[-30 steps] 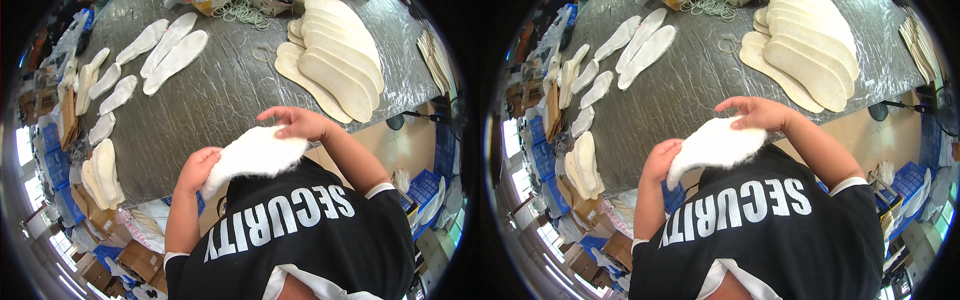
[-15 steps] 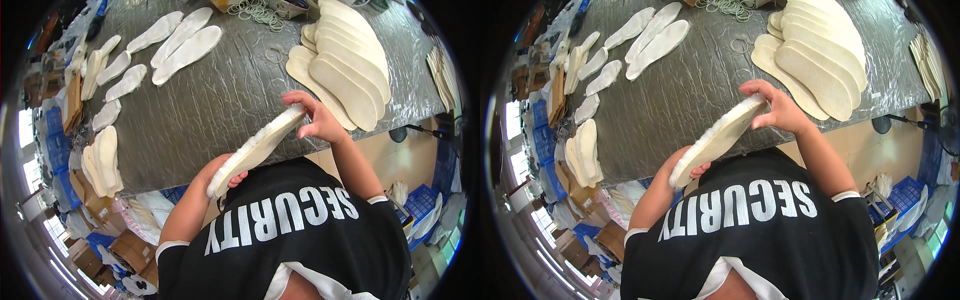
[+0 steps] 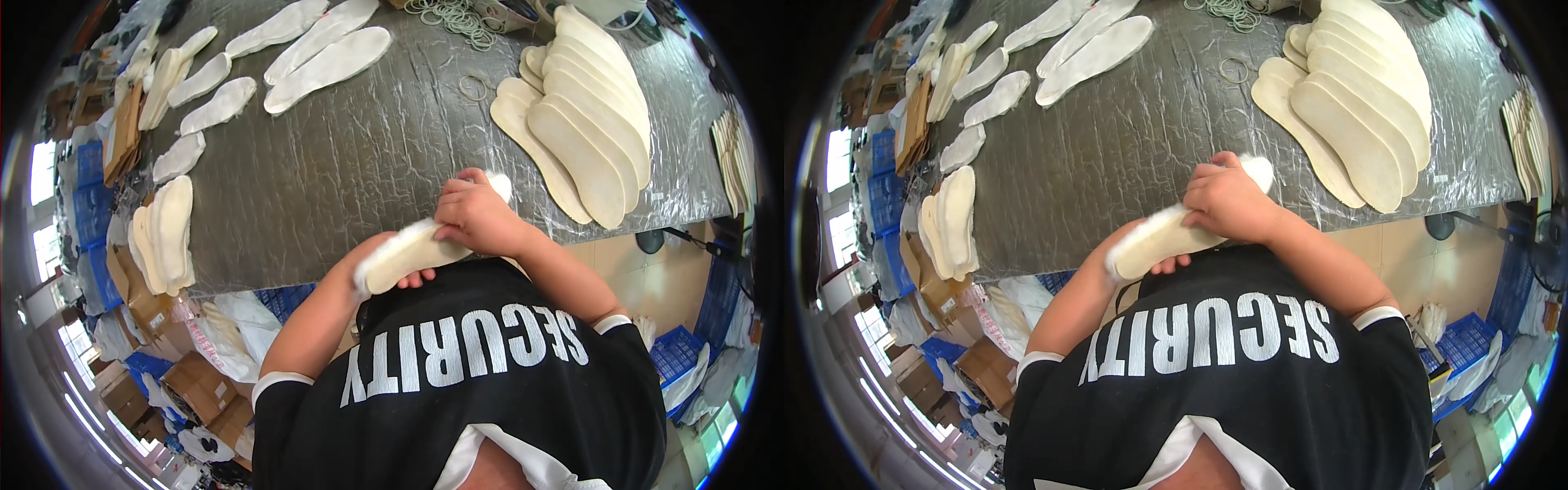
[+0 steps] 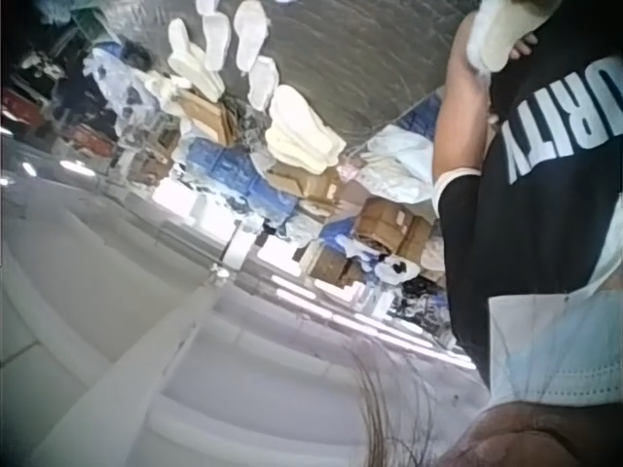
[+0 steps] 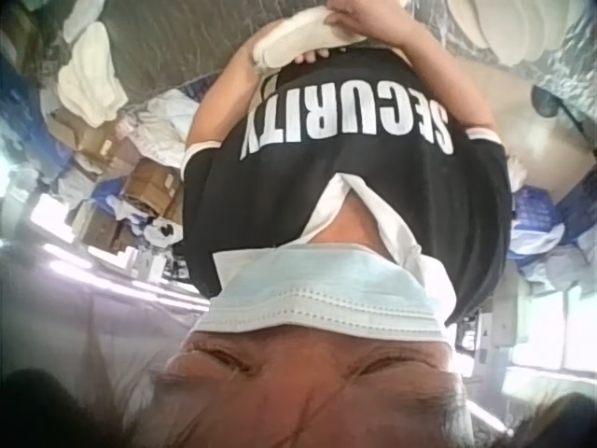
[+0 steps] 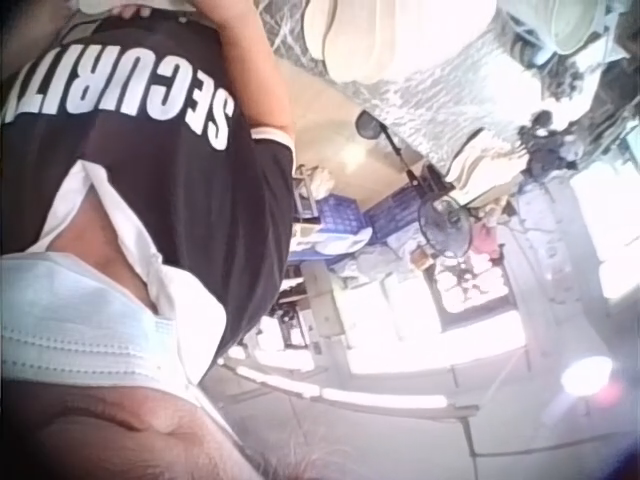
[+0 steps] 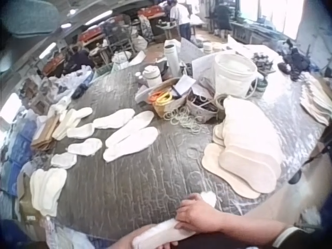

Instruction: Pair and inspect shoe insoles at a manufacturing station.

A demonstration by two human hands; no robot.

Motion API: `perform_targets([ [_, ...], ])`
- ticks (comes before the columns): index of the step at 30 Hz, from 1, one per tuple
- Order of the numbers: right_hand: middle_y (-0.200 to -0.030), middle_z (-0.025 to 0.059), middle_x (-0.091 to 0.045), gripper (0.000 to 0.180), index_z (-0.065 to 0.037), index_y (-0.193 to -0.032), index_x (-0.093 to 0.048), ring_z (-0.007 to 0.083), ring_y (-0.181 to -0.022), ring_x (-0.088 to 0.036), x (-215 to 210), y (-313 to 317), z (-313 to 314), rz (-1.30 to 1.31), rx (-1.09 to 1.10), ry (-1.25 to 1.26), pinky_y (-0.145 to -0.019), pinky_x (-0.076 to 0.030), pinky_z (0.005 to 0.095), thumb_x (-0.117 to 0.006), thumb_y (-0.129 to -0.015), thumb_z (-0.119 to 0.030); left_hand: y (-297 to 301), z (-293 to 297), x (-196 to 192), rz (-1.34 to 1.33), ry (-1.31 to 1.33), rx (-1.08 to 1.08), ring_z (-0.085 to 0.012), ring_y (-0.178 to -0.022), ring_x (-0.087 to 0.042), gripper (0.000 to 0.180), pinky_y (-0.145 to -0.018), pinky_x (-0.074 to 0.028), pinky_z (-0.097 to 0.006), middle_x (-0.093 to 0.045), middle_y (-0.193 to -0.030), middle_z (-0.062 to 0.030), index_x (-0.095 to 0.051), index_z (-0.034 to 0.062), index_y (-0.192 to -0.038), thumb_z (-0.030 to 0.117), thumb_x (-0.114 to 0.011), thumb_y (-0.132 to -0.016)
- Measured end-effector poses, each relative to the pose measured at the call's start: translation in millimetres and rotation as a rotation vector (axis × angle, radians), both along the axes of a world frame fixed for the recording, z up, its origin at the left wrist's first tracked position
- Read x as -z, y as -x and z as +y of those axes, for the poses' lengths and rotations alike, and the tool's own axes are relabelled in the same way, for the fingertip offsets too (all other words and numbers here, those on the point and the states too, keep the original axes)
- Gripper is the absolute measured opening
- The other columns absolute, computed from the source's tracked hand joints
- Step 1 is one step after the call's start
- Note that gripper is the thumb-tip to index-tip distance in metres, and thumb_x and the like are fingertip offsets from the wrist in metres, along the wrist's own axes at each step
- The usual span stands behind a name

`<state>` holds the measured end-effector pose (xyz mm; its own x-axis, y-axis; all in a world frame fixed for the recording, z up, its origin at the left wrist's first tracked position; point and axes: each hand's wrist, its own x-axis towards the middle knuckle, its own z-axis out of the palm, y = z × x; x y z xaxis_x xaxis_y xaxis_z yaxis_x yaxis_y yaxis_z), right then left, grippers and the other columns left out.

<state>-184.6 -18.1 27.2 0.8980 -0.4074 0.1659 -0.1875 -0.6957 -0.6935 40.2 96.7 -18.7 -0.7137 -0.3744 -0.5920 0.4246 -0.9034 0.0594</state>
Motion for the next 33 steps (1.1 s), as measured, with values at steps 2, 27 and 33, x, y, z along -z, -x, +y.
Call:
perform_targets([
  [2, -0.076, 0.0017, -0.063, 0.018, -0.01, -0.077, -0.066, 0.0207, -0.086, -0.056, 6, 3, -4, 0.028, 0.119, -0.154, -0.091, -0.036, 0.0434, -0.072, -0.073, -0.026, -9, 7, 5, -0.002, 0.098, -0.281, -0.0387, -0.117, -0.052, 0.057, -0.095, -0.046, -0.053, -0.05, -0.129, -0.027, -0.035, -0.0037, -0.137, 0.038, -0.039, -0.098],
  [27, -0.079, 0.0054, -0.061, 0.011, -0.007, -0.085, -0.061, 0.023, -0.086, -0.056, 24, -34, 3, -0.046, 0.236, -0.409, -0.085, -0.035, 0.0378, -0.062, -0.085, -0.018, -2, 4, -48, -0.767, 0.536, -0.735, -0.0064, -0.08, -0.056, 0.023, -0.073, -0.045, -0.022, -0.064, -0.087, -0.0022, -0.062, -0.0042, -0.098, 0.017, -0.055, -0.096],
  [33, -0.09, 0.0063, -0.06, 0.011, -0.009, -0.089, -0.061, 0.025, -0.09, -0.056, 18, -35, 9, -0.121, 0.247, -0.422, -0.087, -0.035, 0.0376, -0.063, -0.084, -0.018, 9, 2, -56, -1.139, 0.675, -0.576, -0.0068, -0.069, -0.052, 0.016, -0.065, -0.043, -0.023, -0.061, -0.078, 0.0001, -0.063, -0.0018, -0.09, 0.013, -0.057, -0.094],
])
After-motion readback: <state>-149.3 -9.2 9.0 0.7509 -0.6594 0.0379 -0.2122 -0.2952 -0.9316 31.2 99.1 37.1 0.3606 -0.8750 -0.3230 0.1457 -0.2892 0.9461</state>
